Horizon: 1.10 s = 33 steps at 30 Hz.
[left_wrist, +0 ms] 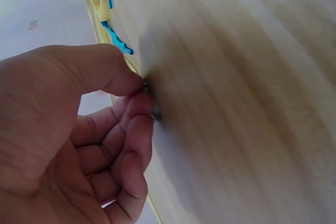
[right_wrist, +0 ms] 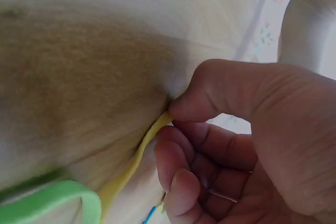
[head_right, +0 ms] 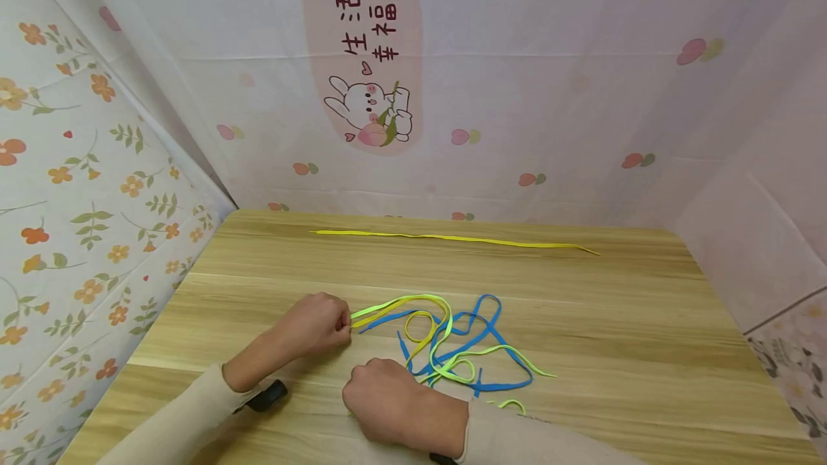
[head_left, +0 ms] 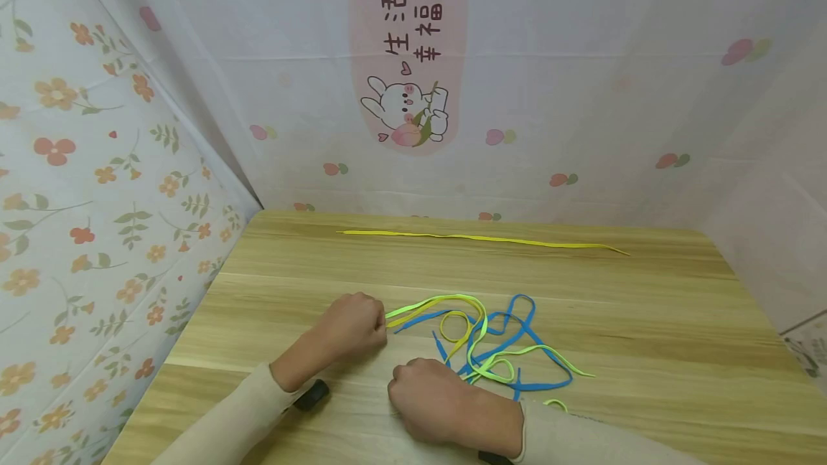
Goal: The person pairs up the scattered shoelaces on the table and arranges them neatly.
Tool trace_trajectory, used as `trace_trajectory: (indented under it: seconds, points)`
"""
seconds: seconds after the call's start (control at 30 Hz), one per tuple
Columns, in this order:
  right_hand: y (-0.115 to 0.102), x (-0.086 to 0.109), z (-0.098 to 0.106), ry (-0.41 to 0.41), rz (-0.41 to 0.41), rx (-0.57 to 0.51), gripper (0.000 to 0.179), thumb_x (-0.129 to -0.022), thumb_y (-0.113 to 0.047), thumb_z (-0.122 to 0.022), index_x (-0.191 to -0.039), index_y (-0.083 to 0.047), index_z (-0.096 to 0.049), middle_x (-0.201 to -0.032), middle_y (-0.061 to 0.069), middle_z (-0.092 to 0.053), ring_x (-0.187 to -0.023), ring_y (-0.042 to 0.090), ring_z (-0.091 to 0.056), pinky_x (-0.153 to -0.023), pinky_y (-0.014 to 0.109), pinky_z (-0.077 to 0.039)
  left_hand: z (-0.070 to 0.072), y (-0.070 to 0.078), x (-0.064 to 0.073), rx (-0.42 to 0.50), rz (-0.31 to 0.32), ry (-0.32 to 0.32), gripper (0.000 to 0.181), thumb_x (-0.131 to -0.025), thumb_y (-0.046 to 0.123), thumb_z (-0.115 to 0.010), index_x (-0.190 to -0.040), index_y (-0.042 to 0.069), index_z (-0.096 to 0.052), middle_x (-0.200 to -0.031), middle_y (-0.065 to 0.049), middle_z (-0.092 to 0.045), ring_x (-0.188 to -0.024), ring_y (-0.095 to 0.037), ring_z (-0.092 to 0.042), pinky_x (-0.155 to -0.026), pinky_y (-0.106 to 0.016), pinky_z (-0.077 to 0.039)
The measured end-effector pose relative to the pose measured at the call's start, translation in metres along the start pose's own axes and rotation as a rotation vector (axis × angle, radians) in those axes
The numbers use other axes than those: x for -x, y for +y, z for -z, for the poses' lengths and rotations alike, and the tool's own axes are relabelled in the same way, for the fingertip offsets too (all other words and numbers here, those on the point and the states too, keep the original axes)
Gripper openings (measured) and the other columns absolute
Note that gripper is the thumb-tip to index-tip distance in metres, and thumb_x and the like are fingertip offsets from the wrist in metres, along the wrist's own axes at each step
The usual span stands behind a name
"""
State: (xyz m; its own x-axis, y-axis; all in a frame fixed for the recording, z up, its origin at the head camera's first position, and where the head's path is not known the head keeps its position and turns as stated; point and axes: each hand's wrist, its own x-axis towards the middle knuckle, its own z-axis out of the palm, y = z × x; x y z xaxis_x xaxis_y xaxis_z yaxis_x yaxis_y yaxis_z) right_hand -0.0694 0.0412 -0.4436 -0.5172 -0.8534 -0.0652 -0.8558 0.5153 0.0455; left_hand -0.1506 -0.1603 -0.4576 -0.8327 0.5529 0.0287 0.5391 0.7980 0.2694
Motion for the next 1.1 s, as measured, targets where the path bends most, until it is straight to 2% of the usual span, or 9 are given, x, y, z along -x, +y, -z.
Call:
trace_trajectory:
  seconds: [0.1,0.2,0.33,0.43,0.6,0.7,0.8,0.97,1.1]
  points:
    - [0.000,0.002,0.002,-0.035,-0.002,-0.001,0.012,-0.087,-0.020,-0.083,-0.078,-0.020,-0.075,-0.074,-0.007,-0.058,-0.066,0.009,-0.057,-0.059,0.025,-0.049,0.002,0.002,0.000,-0.029,-0.018,-0.021,0.038,-0.078,0.005,-0.064,-0.056,0.022,-0.037,-0.063,0.011,-0.025,-0.061,-0.007,-0.023,-0.053,-0.027,-0.024]
    - [0.004,0.003,0.002,-0.047,-0.001,-0.092,0.016,-0.082,-0.016,-0.082,-0.074,-0.020,-0.069,-0.073,-0.009,-0.054,-0.065,0.007,-0.053,-0.059,0.024,-0.046,0.003,0.001,0.002,-0.013,0.002,-0.030,0.033,-0.077,0.007,-0.063,-0.059,0.021,-0.040,-0.064,0.011,-0.029,-0.061,-0.006,-0.027,-0.053,-0.027,-0.026]
    - [0.022,0.008,0.003,0.022,-0.016,-0.379,0.024,-0.074,-0.005,-0.076,-0.070,-0.022,-0.059,-0.067,-0.016,-0.048,-0.062,-0.001,-0.044,-0.055,0.017,-0.038,0.003,-0.005,0.007,0.098,0.041,0.014,0.021,-0.079,0.007,-0.066,-0.067,0.019,-0.054,-0.065,0.011,-0.047,-0.059,-0.006,-0.042,-0.054,-0.026,-0.039]
    - [0.042,0.015,0.004,0.117,-0.018,-0.614,0.022,-0.072,0.001,-0.072,-0.075,-0.020,-0.065,-0.066,-0.018,-0.054,-0.062,-0.008,-0.046,-0.058,0.012,-0.040,0.004,-0.013,0.008,0.203,0.038,0.053,0.018,-0.083,0.004,-0.070,-0.074,0.018,-0.063,-0.068,0.011,-0.056,-0.062,-0.006,-0.050,-0.059,-0.026,-0.047]
    - [0.077,0.030,0.002,0.212,-0.034,-0.957,0.018,-0.081,0.007,-0.073,-0.091,-0.008,-0.077,-0.078,-0.010,-0.068,-0.072,-0.003,-0.057,-0.067,0.019,-0.054,0.007,-0.025,0.007,0.382,0.060,0.036,0.009,-0.088,0.004,-0.074,-0.088,0.013,-0.072,-0.076,0.011,-0.063,-0.068,-0.006,-0.057,-0.064,-0.025,-0.051]
    - [0.092,0.040,-0.001,0.220,-0.091,-1.147,0.014,-0.086,0.009,-0.073,-0.093,-0.001,-0.077,-0.083,-0.004,-0.071,-0.074,0.005,-0.062,-0.069,0.024,-0.056,0.008,-0.031,0.007,0.493,0.075,0.030,0.009,-0.089,0.004,-0.073,-0.095,0.009,-0.076,-0.080,0.009,-0.067,-0.074,-0.008,-0.060,-0.066,-0.025,-0.051]
    - [0.103,0.050,-0.001,0.193,-0.187,-1.315,0.007,-0.091,0.006,-0.074,-0.097,0.005,-0.077,-0.088,0.007,-0.075,-0.076,0.014,-0.069,-0.072,0.029,-0.060,0.009,-0.036,0.008,0.581,0.097,0.031,0.008,-0.093,0.005,-0.072,-0.098,0.009,-0.078,-0.084,0.007,-0.068,-0.079,-0.012,-0.062,-0.068,-0.027,-0.052]
    - [0.119,0.065,-0.002,0.188,-0.305,-1.465,0.015,-0.101,-0.003,-0.074,-0.106,0.011,-0.077,-0.095,0.019,-0.076,-0.083,0.025,-0.076,-0.079,0.039,-0.066,0.012,-0.041,0.011,0.691,0.131,0.014,0.004,-0.101,0.015,-0.075,-0.100,0.011,-0.077,-0.088,0.003,-0.069,-0.085,-0.018,-0.064,-0.073,-0.028,-0.051]
    - [0.132,0.080,-0.003,0.212,-0.365,-1.504,0.026,-0.105,-0.009,-0.074,-0.113,0.016,-0.074,-0.097,0.021,-0.077,-0.086,0.027,-0.077,-0.083,0.042,-0.066,0.014,-0.045,0.013,0.771,0.143,0.005,0.005,-0.101,0.014,-0.075,-0.102,0.008,-0.076,-0.090,0.000,-0.069,-0.087,-0.018,-0.064,-0.076,-0.028,-0.051]
